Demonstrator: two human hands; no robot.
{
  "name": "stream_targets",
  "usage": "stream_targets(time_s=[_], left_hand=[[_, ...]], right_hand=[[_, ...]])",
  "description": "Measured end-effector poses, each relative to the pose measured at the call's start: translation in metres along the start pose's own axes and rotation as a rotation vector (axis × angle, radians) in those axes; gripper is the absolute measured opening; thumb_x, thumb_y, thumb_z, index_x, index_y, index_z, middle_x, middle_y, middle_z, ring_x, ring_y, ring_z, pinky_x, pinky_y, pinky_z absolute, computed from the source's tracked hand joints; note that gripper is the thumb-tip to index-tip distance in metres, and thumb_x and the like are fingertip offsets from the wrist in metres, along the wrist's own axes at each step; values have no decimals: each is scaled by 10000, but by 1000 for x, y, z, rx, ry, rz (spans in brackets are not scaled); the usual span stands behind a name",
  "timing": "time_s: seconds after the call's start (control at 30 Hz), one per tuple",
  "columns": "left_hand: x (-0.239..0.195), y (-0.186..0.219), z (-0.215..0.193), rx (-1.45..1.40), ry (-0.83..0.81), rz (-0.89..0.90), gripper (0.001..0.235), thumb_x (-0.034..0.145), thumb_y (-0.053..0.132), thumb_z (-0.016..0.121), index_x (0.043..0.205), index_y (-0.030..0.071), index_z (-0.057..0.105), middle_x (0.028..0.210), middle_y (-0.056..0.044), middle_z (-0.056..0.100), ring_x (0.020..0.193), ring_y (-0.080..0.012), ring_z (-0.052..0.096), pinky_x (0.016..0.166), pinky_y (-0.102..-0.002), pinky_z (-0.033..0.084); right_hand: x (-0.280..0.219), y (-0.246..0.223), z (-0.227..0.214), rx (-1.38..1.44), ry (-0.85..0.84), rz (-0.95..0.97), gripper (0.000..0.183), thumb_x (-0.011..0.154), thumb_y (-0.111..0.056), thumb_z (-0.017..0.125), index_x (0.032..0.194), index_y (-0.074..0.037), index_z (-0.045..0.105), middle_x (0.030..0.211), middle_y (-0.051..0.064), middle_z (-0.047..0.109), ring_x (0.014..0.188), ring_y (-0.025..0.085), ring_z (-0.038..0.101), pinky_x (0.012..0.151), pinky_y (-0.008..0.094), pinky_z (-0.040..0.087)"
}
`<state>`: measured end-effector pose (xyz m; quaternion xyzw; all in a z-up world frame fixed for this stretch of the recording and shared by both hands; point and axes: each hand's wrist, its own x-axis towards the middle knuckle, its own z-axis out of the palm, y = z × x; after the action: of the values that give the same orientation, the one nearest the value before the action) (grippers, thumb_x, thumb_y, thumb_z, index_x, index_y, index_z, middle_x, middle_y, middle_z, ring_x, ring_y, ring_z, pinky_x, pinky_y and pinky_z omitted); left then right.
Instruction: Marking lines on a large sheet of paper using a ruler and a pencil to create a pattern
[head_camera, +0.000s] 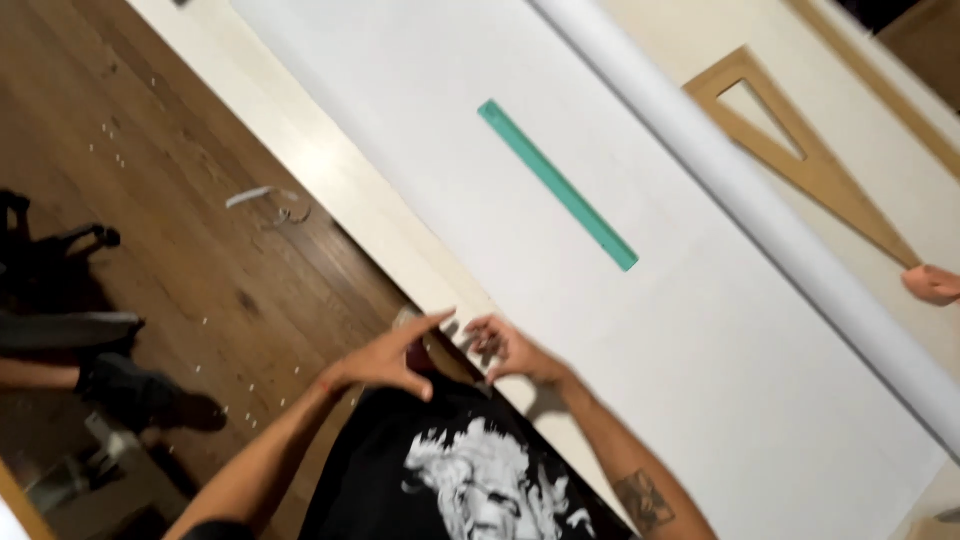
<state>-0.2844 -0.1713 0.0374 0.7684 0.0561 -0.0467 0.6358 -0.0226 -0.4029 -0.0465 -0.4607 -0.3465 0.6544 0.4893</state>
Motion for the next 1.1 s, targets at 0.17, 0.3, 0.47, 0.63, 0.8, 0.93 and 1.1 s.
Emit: stream_targets(time_s=[0.17,0.3,0.47,0.63,0.8,0.93,1.1], left_hand=[[-26,15,57,-29,-63,-80,1557,711,795,983,1867,116,190,1888,-268,275,1724,-477,338,1378,-714,297],[-41,9,92,10,-87,-120,1610,715,957,827,1870,151,47,1962,-208,97,1808,-389,172,1422,-651,213],[-58,12,113,-41,-97,-204,1611,692,941,853,1876,226,27,1988,-119,37,1828,-374,54,1427,-664,169],[-59,10,121,-16,-119,-260,1616,653,989,805,1875,279,20,1993,-107,-3,1829,-399,-23,1407,-747,126],[-60,-31,133,97,-102,-176,1587,685,1004,765,1880,267,26,2004,-28,15,1837,-388,0,1424,-710,112],[-58,-34,134,104,-103,-181,1581,685,991,783,1881,283,28,2005,-21,27,1836,-397,2,1421,-707,118],[-56,-37,140,132,-108,-187,1587,670,1000,791,1880,310,32,1998,-86,84,1830,-418,16,1390,-748,143]], right_hand=[[-27,21,81,-12,-63,-37,1214,736,-485,1084,1684,-66,453,1405,72,573,1324,203,686,1144,330,602],[-45,33,100,-310,-37,37,1350,764,-893,836,1771,-92,426,1441,18,496,1209,185,446,1126,338,434],[-58,67,101,-12,-44,-41,1185,876,-665,937,1742,-46,417,1695,89,529,1483,203,546,1299,377,450],[-55,128,81,71,-23,-23,1142,863,-732,933,1677,-68,482,1356,23,580,1251,124,646,1124,323,542],[-57,132,84,347,46,49,1118,852,-523,1017,1731,-41,523,1185,-31,494,1171,116,698,1038,203,538],[-55,127,86,303,28,57,1173,852,-589,993,1770,-63,488,1164,-39,469,1157,103,687,1006,182,551],[-52,122,95,376,2,39,1028,867,-559,1009,1668,-95,562,1191,-40,633,1096,44,666,867,157,513]])
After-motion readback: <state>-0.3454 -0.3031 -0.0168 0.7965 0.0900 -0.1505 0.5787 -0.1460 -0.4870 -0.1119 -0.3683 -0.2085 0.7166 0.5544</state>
